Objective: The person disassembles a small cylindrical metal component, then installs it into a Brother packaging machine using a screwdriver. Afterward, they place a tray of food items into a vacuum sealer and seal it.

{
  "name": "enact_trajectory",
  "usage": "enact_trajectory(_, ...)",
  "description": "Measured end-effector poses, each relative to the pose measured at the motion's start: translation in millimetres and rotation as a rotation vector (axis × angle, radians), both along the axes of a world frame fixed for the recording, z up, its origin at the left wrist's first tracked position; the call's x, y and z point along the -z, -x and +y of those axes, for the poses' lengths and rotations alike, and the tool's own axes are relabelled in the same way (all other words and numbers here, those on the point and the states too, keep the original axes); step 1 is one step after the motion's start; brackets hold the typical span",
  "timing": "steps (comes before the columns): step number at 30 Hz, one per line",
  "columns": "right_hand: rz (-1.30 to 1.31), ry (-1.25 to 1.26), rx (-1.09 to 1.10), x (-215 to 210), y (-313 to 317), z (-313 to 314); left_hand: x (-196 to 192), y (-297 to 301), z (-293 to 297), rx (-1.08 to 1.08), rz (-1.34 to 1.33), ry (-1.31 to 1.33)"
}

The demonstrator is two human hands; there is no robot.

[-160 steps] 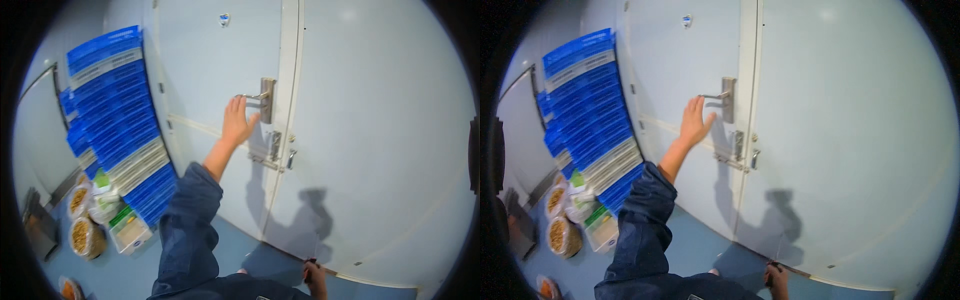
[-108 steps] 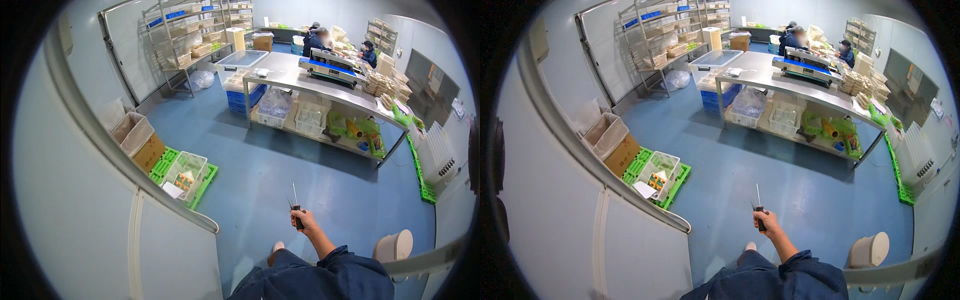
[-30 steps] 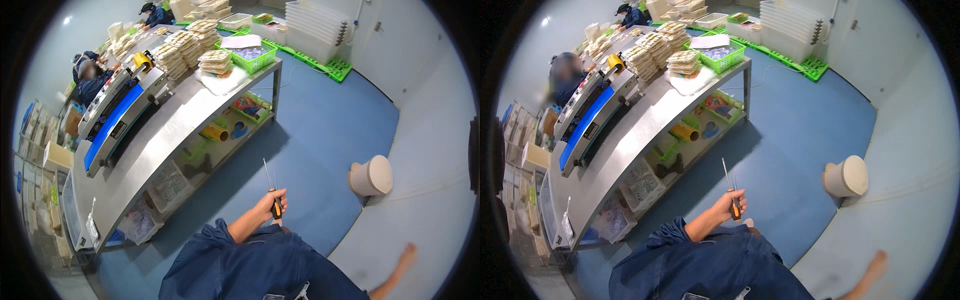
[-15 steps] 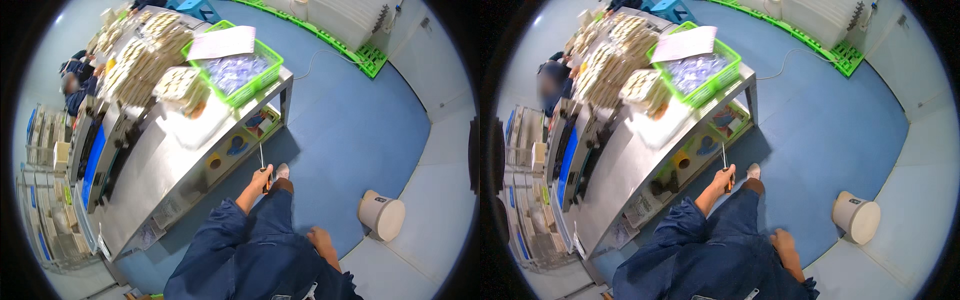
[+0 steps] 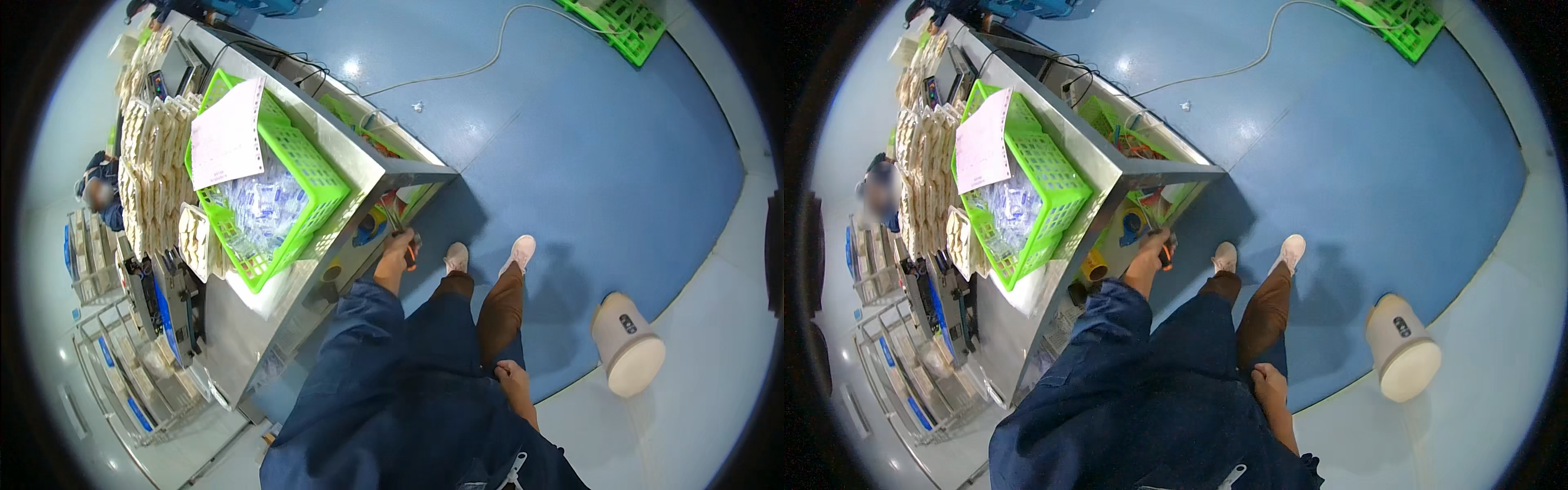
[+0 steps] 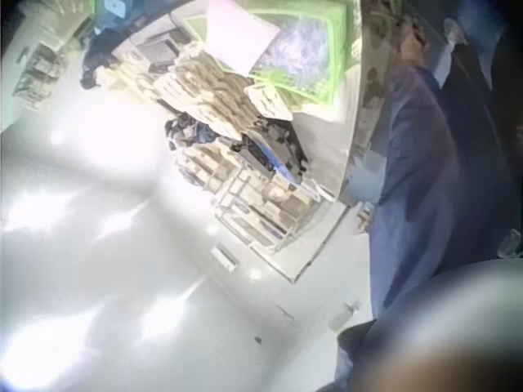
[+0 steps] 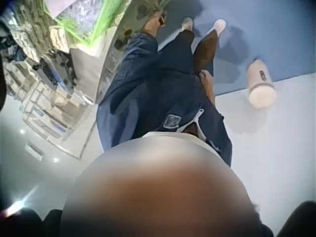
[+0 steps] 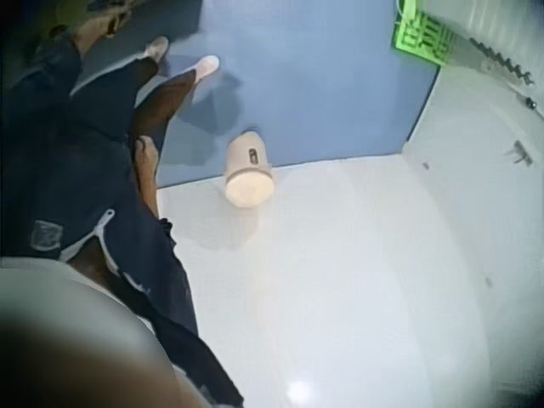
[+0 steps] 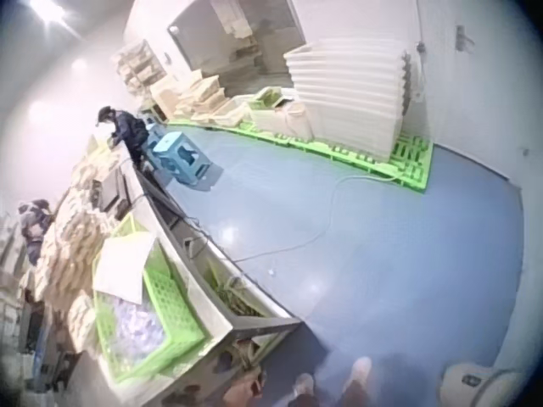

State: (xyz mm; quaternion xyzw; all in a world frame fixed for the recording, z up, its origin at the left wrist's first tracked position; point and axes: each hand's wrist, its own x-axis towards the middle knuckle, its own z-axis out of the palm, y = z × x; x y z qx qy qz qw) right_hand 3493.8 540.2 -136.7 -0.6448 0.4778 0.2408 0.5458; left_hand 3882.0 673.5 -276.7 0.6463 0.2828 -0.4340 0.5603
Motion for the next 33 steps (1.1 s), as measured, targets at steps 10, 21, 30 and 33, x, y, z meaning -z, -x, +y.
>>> enact_trajectory(10, -0.449, 0.123, 0.034, -66.6, -130.3, -210.1, -132.0, 93.4, -194.5, -0.127, 0.301, 0.411)
enact_trajectory(21, -0.452, -0.078, -0.220, -22.0, -303.3, -294.6, -147.2, -11.1, -296.2, -0.303, 0.169, 0.413)
enact_trajectory(30, -0.660, 0.373, -0.409, -40.0, -466.5, -370.9, -166.1, -119.5, -377.3, -0.296, 0.246, 0.364)
enact_trajectory(33, -0.528, 0.082, -0.390, -29.7, -512.2, -393.0, -181.5, -155.6, -394.9, -0.146, 0.205, 0.464)
